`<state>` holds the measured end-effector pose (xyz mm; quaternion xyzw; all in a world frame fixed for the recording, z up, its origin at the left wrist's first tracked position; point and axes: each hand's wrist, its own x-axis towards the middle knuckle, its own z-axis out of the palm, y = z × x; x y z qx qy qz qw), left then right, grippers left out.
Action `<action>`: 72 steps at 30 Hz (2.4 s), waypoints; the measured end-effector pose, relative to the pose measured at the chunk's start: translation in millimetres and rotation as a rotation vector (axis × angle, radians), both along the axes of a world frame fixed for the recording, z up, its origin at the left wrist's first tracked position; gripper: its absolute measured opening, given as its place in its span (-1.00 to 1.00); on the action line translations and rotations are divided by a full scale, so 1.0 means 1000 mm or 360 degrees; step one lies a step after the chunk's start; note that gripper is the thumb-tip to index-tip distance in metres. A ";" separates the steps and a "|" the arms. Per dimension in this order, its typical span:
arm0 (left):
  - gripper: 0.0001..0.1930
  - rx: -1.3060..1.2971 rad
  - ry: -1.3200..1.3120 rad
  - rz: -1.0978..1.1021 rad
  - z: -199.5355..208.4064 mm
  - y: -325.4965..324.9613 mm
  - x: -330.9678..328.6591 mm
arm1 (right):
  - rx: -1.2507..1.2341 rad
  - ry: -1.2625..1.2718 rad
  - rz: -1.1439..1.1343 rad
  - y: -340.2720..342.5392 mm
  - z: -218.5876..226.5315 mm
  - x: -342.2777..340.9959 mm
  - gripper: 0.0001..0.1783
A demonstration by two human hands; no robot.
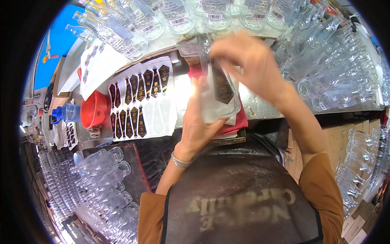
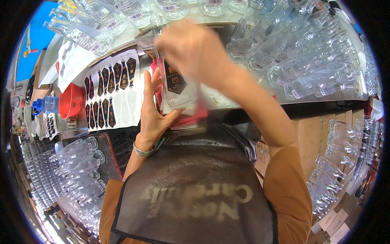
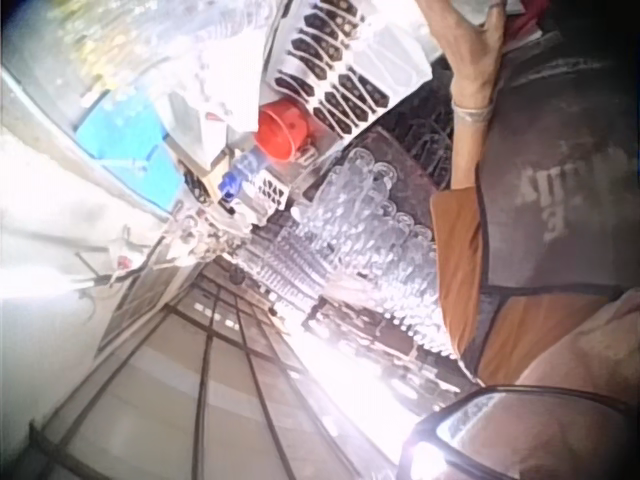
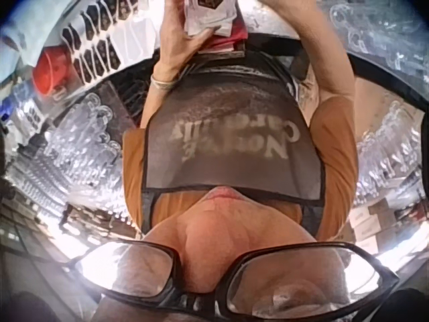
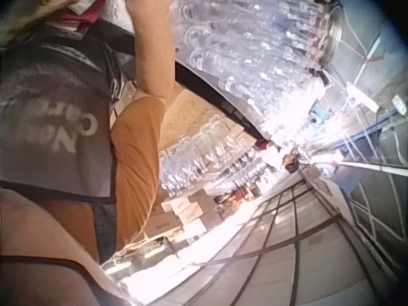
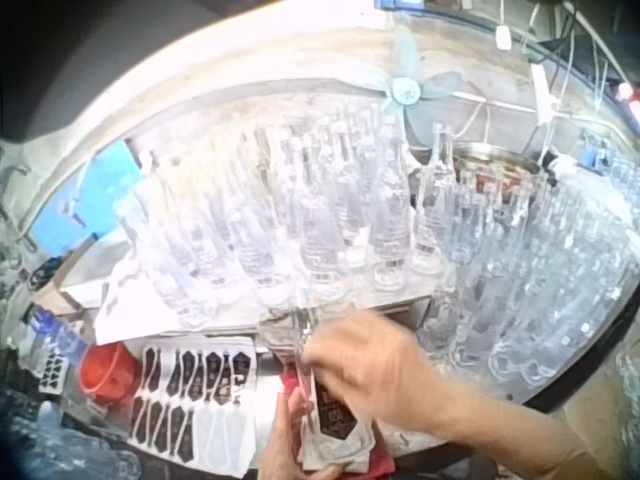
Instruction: The person repeatedly picks up clear plastic bottles, applies a rectangular label to each bottle, and places the labeled bottles into a cardboard box. The process is repeated for multiple bottles in a consistent sequence.
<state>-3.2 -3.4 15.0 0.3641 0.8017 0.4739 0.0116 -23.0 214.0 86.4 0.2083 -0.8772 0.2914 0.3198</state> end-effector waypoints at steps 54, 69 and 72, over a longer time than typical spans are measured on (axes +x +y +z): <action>-0.40 0.0585 -0.1188 0.0331 0.008 0.066 -0.072 | -0.0889 -0.1323 -0.0060 0.010 -0.042 -0.023 -0.37; -0.44 0.0828 -0.1406 0.0154 -0.001 0.061 -0.070 | -0.1370 -0.1313 0.0028 0.020 -0.059 -0.007 -0.48; -0.45 0.0611 -0.1262 0.0181 -0.005 0.051 -0.072 | -0.1797 -0.1192 0.0018 0.026 -0.041 0.010 -0.64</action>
